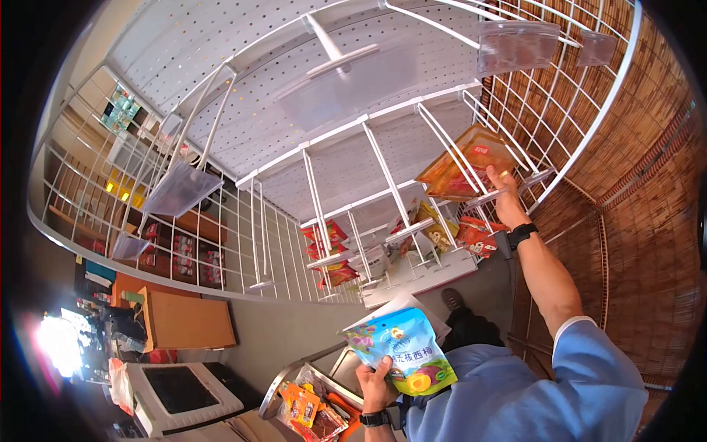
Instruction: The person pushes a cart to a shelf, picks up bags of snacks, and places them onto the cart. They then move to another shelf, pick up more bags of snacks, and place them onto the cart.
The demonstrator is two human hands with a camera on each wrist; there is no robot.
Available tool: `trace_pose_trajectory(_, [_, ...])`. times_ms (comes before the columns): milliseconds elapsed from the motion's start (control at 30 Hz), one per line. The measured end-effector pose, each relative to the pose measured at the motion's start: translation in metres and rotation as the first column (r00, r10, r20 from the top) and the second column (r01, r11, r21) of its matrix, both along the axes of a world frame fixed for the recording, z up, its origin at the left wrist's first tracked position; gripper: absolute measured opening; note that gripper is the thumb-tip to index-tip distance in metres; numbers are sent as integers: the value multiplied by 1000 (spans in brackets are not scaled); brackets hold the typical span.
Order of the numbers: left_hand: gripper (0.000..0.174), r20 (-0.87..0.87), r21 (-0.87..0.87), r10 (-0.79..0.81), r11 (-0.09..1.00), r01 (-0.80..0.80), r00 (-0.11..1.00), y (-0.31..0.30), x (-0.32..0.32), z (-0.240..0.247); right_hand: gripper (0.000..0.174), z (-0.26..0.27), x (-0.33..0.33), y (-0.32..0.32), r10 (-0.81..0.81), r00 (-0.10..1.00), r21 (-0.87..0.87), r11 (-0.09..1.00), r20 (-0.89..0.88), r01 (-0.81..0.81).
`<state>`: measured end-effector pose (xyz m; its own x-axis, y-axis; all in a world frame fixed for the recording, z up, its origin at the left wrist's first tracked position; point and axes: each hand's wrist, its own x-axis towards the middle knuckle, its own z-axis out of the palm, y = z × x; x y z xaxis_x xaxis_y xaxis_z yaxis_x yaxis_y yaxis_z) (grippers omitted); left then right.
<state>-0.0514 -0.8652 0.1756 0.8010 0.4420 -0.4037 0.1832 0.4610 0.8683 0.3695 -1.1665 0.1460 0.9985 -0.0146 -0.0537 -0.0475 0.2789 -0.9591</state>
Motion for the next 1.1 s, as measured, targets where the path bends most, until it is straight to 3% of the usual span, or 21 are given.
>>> trace_pose_trajectory(133, [26,11,-113,9,994,-8,1000,-6,4,12,55,7,-19,8,-163,986,13,987,38,162])
trace_pose_trajectory(167, [26,22,-125,11,992,-8,1000,-6,5,13,55,8,-25,8,-161,981,20,987,106,159])
trace_pose_trajectory(267, [25,17,-144,14,989,-11,1000,-7,5,14,48,1,-35,-2,-201,976,37,979,87,199])
trace_pose_trajectory(300, [24,12,-122,1,993,1,1000,-6,5,10,42,31,-52,-1,-186,979,-19,982,-80,185])
trace_pose_trajectory(367, [22,22,-114,7,993,-4,1000,-5,6,9,36,34,-63,-6,-143,988,122,983,49,136])
trace_pose_trajectory(433, [22,4,-101,-43,994,43,999,-4,10,15,40,55,-84,-1,-123,989,183,978,88,105])
trace_pose_trajectory(533, [22,-1,-99,-40,994,40,999,-1,12,10,44,39,-110,-18,-66,996,270,962,54,49])
trace_pose_trajectory(600, [22,-15,-118,-52,992,50,999,0,14,3,49,37,-135,-26,-124,992,351,927,-36,129])
trace_pose_trajectory(733, [23,6,-146,-57,988,57,998,2,19,1,49,16,-179,-42,-167,986,212,964,14,160])
trace_pose_trajectory(800, [26,84,-212,-72,973,88,994,4,21,-3,49,5,-197,-40,-46,993,-143,988,110,62])
trace_pose_trajectory(833, [26,83,-214,-62,974,78,995,3,24,-1,47,-6,-204,-44,42,999,-230,972,-12,-44])
trace_pose_trajectory(900, [29,173,-277,-61,955,107,983,2,28,4,44,19,-217,-11,121,991,-272,954,-51,-130])
trace_pose_trajectory(1033, [28,170,-360,-92,921,149,981,2,31,11,40,22,-229,23,318,941,-282,898,-119,-339])
trace_pose_trajectory(1100, [23,137,-315,-118,936,156,983,1,27,1,39,22,-235,43,425,888,-169,876,-174,-452])
